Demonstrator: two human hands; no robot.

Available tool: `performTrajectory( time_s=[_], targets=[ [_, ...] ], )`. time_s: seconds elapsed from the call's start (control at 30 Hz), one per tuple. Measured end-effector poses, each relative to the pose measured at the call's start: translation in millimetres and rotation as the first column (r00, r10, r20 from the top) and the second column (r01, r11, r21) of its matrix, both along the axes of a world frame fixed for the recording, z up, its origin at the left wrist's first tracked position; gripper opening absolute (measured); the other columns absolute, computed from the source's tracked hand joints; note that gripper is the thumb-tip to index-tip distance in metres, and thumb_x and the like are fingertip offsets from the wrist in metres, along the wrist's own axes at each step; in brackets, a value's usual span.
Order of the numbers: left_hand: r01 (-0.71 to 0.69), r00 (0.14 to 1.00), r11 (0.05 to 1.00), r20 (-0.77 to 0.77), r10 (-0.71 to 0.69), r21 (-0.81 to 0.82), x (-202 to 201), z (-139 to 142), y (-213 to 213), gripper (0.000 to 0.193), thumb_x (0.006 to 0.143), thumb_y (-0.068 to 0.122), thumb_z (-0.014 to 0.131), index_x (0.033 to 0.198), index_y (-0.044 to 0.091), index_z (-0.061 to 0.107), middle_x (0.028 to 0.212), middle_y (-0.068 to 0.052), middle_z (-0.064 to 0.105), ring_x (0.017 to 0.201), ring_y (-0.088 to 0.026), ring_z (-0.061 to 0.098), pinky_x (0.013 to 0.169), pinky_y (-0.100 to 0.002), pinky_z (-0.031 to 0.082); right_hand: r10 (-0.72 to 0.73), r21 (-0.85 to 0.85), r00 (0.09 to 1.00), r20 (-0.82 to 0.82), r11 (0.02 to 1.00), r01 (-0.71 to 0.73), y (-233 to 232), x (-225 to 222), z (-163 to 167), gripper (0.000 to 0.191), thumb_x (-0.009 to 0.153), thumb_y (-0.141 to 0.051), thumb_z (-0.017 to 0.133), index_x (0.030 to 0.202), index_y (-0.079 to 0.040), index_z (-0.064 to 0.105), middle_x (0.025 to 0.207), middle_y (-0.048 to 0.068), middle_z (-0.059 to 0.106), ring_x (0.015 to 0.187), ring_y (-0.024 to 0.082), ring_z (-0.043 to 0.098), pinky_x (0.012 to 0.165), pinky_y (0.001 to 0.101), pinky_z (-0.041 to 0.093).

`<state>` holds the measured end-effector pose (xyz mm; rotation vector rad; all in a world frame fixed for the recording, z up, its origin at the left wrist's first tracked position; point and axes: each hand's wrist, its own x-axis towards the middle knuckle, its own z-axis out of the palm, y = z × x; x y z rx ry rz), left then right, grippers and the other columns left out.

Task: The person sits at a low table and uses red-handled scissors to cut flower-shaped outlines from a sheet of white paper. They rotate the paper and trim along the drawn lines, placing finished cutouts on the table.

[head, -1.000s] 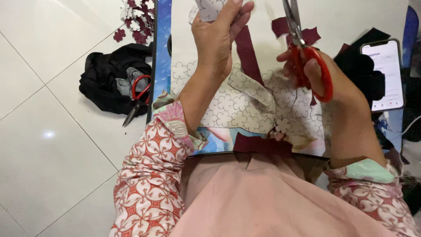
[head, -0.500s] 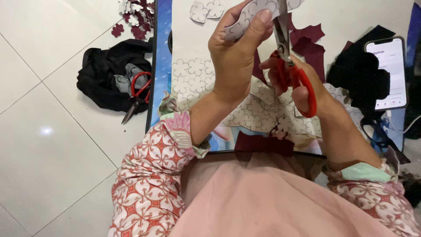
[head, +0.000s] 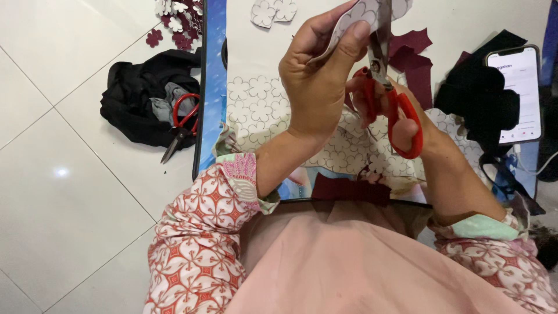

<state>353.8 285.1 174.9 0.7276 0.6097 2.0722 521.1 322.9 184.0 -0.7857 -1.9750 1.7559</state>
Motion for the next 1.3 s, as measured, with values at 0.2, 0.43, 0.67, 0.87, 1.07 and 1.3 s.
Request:
performTrajectory(
  time_s=[0.2,0.43,0.67,0.87,1.07,1.3],
  targets=[
    [-0.021,0.999,1.0,-0.043,0.02,-0.016,1.0,-1.7,-0.5,0.019,0.111,0.011,0.073,0.127,0.002,0.068,0.109,-0.008,0.077,0.099,-0.01,0.073,0.089,-0.024,0.062,0.014,0.008,1.0,0.013,1.0,-0.014,0.8,2.1,-4.2,0.138,0.054,-0.108,0.045,0.141,-0.002,0.05,0.092,0.003,0.054,0.081,0.015,0.055,0.072,0.0314,0.048],
    [-0.024,0.999,1.0,-0.04,0.024,-0.016,2.0,-2.8,0.2,0.019,0.111,0.011,0.074,0.126,0.001,0.069,0.108,-0.009,0.077,0.098,-0.011,0.074,0.09,-0.024,0.063,-0.005,-0.014,0.999,0.039,1.0,0.005,1.7,3.0,-4.4,0.136,0.054,-0.109,0.043,0.139,-0.003,0.053,0.089,0.002,0.053,0.079,0.015,0.052,0.07,0.031,0.045],
    [-0.016,1.0,1.0,-0.027,0.016,-0.01,2.2,-0.7,0.1,0.017,0.111,0.011,0.073,0.123,0.001,0.068,0.109,-0.01,0.077,0.099,-0.012,0.074,0.09,-0.025,0.064,-0.042,-0.068,0.997,0.064,0.997,0.047,1.1,1.4,-4.5,0.136,0.044,-0.109,0.041,0.131,-0.005,0.056,0.08,-0.001,0.046,0.071,0.013,0.049,0.063,0.0282,0.042],
    [-0.023,0.998,1.0,-0.057,0.022,-0.019,0.9,0.3,-0.8,0.017,0.111,0.011,0.072,0.123,0.001,0.067,0.107,-0.009,0.076,0.097,-0.011,0.074,0.089,-0.024,0.063,-0.021,-0.047,0.996,0.091,0.999,0.026,3.4,-2.0,-1.2,0.135,0.043,-0.109,0.039,0.126,-0.004,0.057,0.079,-0.002,0.046,0.067,0.011,0.048,0.056,0.0263,0.043],
    [-0.022,0.998,1.0,-0.052,0.02,-0.021,0.4,0.0,-0.9,0.016,0.111,0.009,0.072,0.124,0.0,0.066,0.106,-0.009,0.076,0.096,-0.01,0.074,0.088,-0.024,0.063,-0.122,-0.131,0.951,0.284,0.978,0.164,6.1,-2.5,0.7,0.132,0.045,-0.107,0.045,0.119,0.001,0.06,0.074,0.003,0.043,0.063,0.015,0.046,0.055,0.0297,0.044],
    [-0.024,0.999,1.0,-0.048,0.023,-0.008,0.8,-0.7,-0.5,0.015,0.112,0.009,0.072,0.123,0.0,0.067,0.106,-0.009,0.076,0.095,-0.01,0.073,0.088,-0.023,0.062,0.088,-0.026,0.995,0.054,0.996,-0.087,9.8,3.4,-4.2,0.138,0.047,-0.111,0.034,0.128,-0.002,0.054,0.085,0.0,0.054,0.068,0.011,0.053,0.062,0.0267,0.047]
  ],
)
